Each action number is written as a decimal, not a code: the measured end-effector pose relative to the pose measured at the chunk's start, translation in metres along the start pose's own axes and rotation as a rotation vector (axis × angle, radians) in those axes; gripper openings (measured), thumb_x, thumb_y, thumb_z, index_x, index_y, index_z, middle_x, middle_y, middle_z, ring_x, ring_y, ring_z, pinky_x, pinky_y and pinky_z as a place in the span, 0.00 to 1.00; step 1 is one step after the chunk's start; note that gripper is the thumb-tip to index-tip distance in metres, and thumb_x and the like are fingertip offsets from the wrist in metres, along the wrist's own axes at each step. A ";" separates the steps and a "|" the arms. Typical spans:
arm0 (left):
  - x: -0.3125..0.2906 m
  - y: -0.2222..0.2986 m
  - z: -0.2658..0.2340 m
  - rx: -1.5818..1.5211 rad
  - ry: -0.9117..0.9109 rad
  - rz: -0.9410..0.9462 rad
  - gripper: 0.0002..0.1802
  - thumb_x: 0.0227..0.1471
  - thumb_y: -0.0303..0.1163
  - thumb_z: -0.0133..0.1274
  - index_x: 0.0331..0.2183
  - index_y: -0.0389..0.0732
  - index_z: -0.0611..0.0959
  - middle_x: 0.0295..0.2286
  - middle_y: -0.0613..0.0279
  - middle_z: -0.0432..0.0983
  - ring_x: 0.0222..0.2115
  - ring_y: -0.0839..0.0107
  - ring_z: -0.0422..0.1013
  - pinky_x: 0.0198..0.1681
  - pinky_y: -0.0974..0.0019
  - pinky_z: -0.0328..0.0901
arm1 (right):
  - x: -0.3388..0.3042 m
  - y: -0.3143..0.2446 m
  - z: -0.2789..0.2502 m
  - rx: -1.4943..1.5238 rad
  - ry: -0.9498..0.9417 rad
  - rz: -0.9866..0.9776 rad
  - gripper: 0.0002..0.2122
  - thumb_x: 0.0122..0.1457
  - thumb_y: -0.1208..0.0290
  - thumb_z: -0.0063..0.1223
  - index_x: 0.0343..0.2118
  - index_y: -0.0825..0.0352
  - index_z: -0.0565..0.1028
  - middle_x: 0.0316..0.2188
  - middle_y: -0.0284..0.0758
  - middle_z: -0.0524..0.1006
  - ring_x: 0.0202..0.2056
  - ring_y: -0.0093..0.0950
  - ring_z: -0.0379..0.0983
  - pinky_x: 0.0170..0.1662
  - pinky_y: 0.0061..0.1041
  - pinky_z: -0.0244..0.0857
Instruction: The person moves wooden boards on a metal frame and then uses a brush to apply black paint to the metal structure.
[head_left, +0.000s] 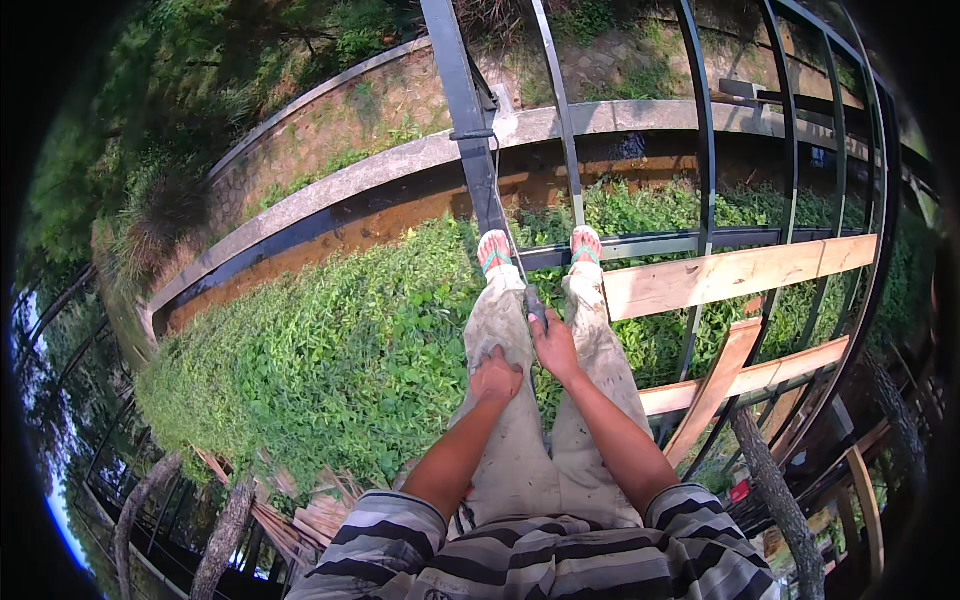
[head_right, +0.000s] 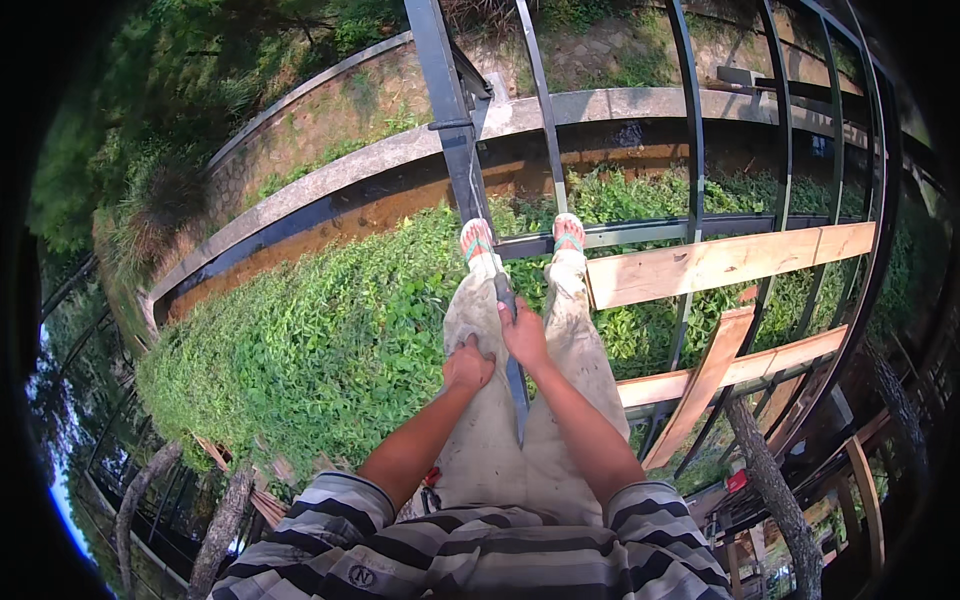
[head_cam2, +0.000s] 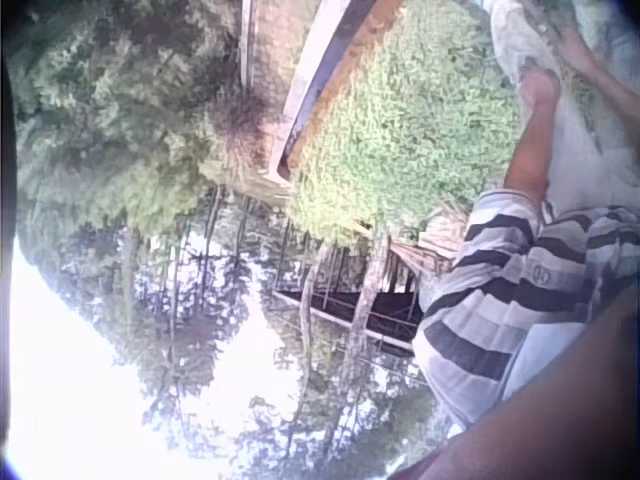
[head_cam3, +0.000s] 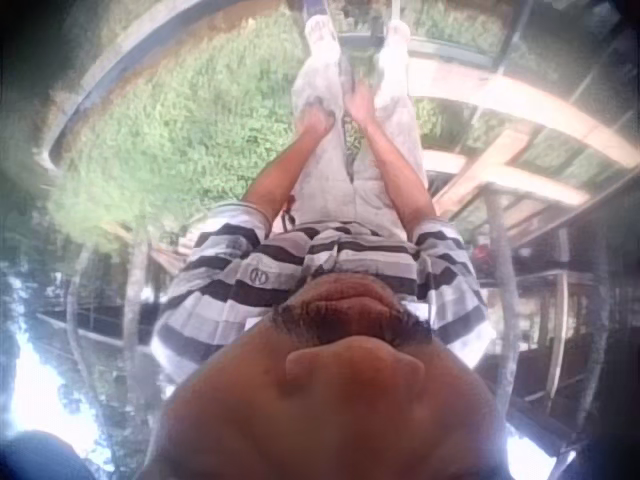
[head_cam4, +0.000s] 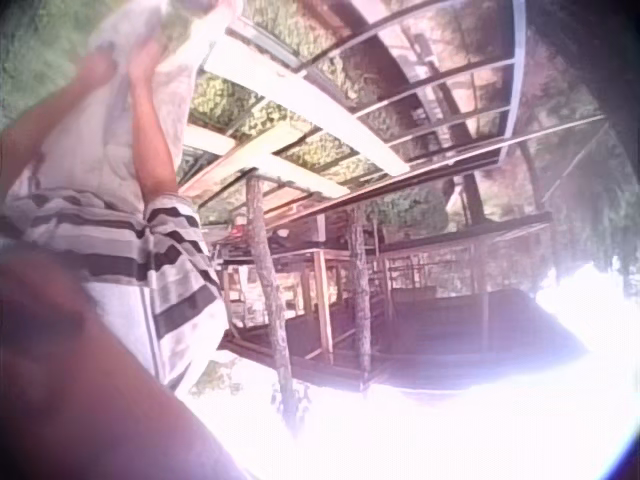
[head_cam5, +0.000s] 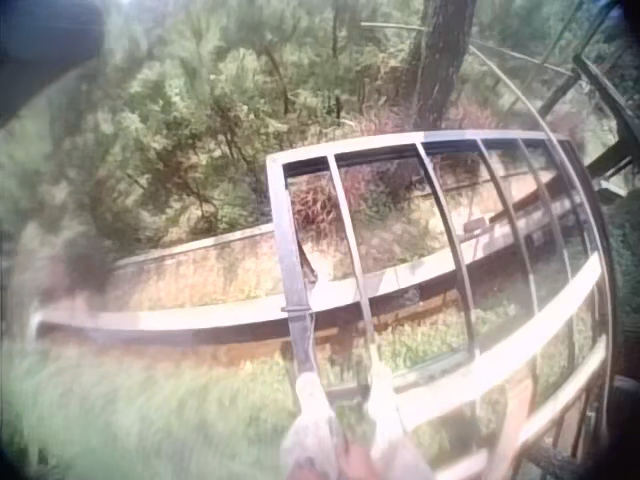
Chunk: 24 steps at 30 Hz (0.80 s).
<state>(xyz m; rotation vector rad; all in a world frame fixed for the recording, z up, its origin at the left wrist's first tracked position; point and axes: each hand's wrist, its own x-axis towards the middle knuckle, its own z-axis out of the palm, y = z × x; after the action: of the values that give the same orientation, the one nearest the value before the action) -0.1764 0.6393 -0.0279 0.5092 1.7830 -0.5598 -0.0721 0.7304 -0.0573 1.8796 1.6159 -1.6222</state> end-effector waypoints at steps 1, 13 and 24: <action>0.003 0.000 0.002 -0.026 0.030 0.010 0.33 0.52 0.47 0.55 0.56 0.44 0.69 0.54 0.44 0.70 0.53 0.49 0.71 0.51 0.49 0.70 | 0.000 0.002 0.006 -0.015 0.003 -0.003 0.20 0.67 0.56 0.49 0.42 0.73 0.74 0.30 0.58 0.78 0.35 0.56 0.76 0.40 0.49 0.69; 0.018 -0.020 0.033 -0.268 0.055 -0.023 0.29 0.51 0.41 0.53 0.54 0.43 0.73 0.54 0.47 0.67 0.55 0.48 0.68 0.50 0.47 0.70 | 0.036 -0.026 0.080 -0.100 0.148 -0.386 0.31 0.65 0.70 0.49 0.70 0.60 0.53 0.36 0.55 0.80 0.38 0.54 0.77 0.43 0.47 0.69; 0.025 -0.032 0.015 -0.339 0.052 -0.030 0.30 0.49 0.42 0.54 0.54 0.48 0.75 0.56 0.49 0.67 0.55 0.47 0.67 0.52 0.48 0.69 | 0.209 -0.189 0.080 -0.303 0.172 -0.319 0.22 0.65 0.68 0.48 0.63 0.56 0.68 0.31 0.58 0.78 0.36 0.56 0.77 0.41 0.50 0.69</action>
<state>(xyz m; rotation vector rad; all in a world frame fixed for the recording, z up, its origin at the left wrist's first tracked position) -0.1910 0.6064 -0.0520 0.2646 1.8895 -0.2575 -0.3069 0.8715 -0.1622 1.7110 2.1858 -1.2456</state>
